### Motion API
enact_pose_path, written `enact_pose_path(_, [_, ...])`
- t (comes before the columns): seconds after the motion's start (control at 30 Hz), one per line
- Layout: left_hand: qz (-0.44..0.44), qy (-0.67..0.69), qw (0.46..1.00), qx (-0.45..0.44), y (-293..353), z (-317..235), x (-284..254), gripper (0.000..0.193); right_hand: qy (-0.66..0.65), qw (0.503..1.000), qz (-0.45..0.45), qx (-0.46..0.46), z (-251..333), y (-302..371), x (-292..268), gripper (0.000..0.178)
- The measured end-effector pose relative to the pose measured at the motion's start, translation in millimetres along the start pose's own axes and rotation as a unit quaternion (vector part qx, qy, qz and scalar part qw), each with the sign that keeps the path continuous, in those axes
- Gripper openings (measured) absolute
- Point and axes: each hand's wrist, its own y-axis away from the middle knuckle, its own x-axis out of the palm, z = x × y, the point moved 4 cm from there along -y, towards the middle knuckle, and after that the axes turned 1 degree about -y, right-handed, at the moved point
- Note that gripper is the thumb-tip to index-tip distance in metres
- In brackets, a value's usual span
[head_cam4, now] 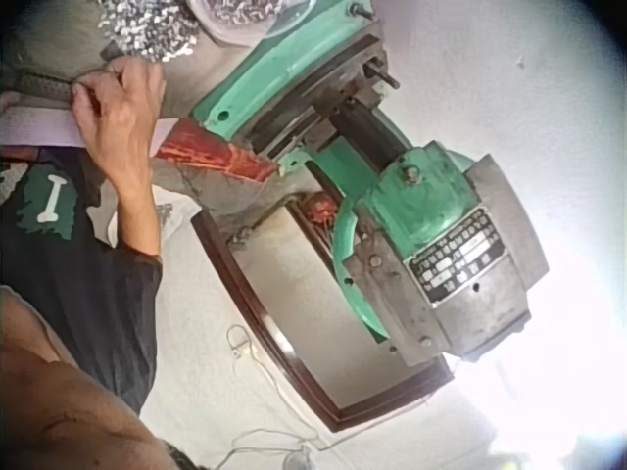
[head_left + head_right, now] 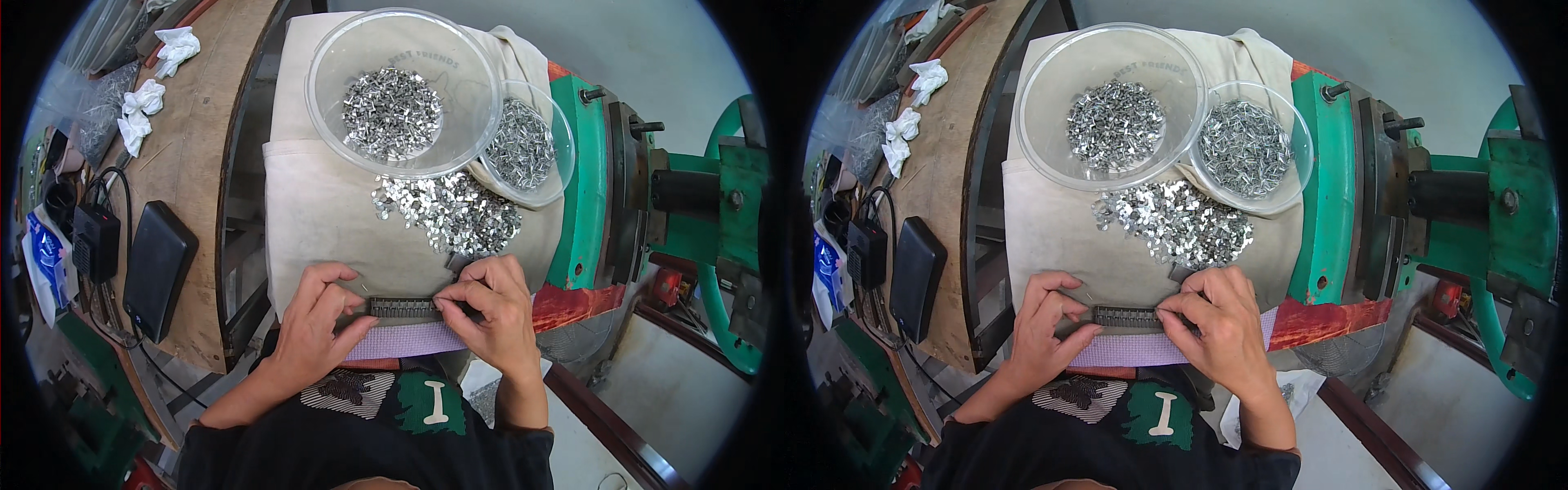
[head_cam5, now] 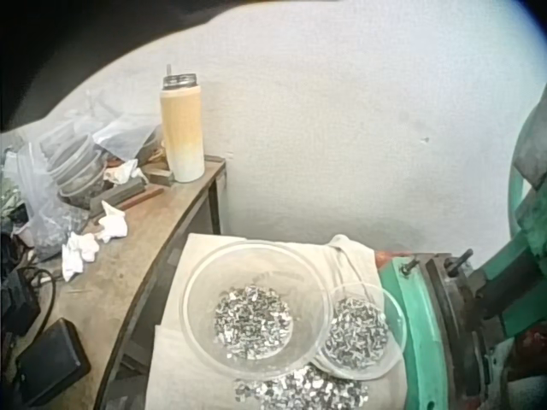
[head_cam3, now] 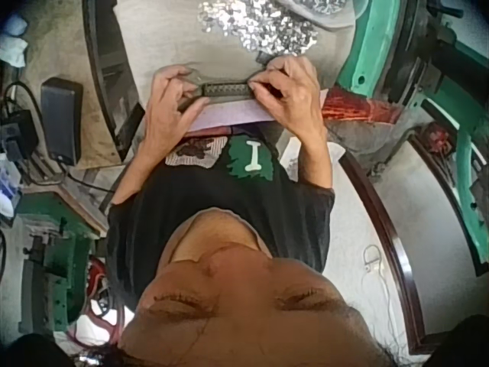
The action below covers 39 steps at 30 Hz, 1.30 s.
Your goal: The person inserts small metal pieces into the slots of a metal fixture bar by hand, aligning and securing them along the bar using a metal strip.
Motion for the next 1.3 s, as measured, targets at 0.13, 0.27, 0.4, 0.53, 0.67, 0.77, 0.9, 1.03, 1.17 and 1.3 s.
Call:
enact_pose_path(0.13, [0.001,0.002,1.0,-0.003,0,1,0,0.031,-0.003,1.0,0.005,0.01,-1,0,0,0.018])
enact_pose_path(0.27, [0.002,0.001,1.0,0.0,0,1,0,0.032,-0.024,1.0,0.011,0.014,-3,0,-3,0.018])
enact_pose_path(0.4, [0.0,0.024,1.0,0.016,1,2,-3,0.031,-0.034,0.999,0.02,0.018,-5,-1,-4,0.021])
enact_pose_path(0.53, [-0.055,0.171,0.983,-0.034,13,20,-7,0.029,-0.035,0.999,0.027,0.02,-1,-2,-4,0.022])
enact_pose_path(0.67, [-0.076,0.173,0.981,-0.053,14,21,-6,0.024,-0.02,0.999,0.033,0.021,-1,-2,-3,0.02])
enact_pose_path(0.77, [-0.078,0.134,0.987,-0.041,11,17,-7,0.021,-0.016,0.999,0.032,0.022,-2,-2,-2,0.019])
enact_pose_path(0.9, [-0.078,0.141,0.985,-0.054,11,18,-7,0.02,-0.021,0.999,0.033,0.022,-3,-2,-2,0.019])
enact_pose_path(1.03, [-0.075,0.131,0.987,-0.05,9,17,-7,0.02,-0.02,0.999,0.034,0.028,0,-4,-3,0.019])
enact_pose_path(1.17, [-0.076,0.122,0.989,-0.044,9,16,-7,0.018,-0.016,0.999,0.039,0.026,-1,-3,-3,0.02])
enact_pose_path(1.3, [-0.073,0.145,0.985,-0.054,10,19,-7,0.015,-0.021,0.999,0.043,0.023,-2,-3,-4,0.02])
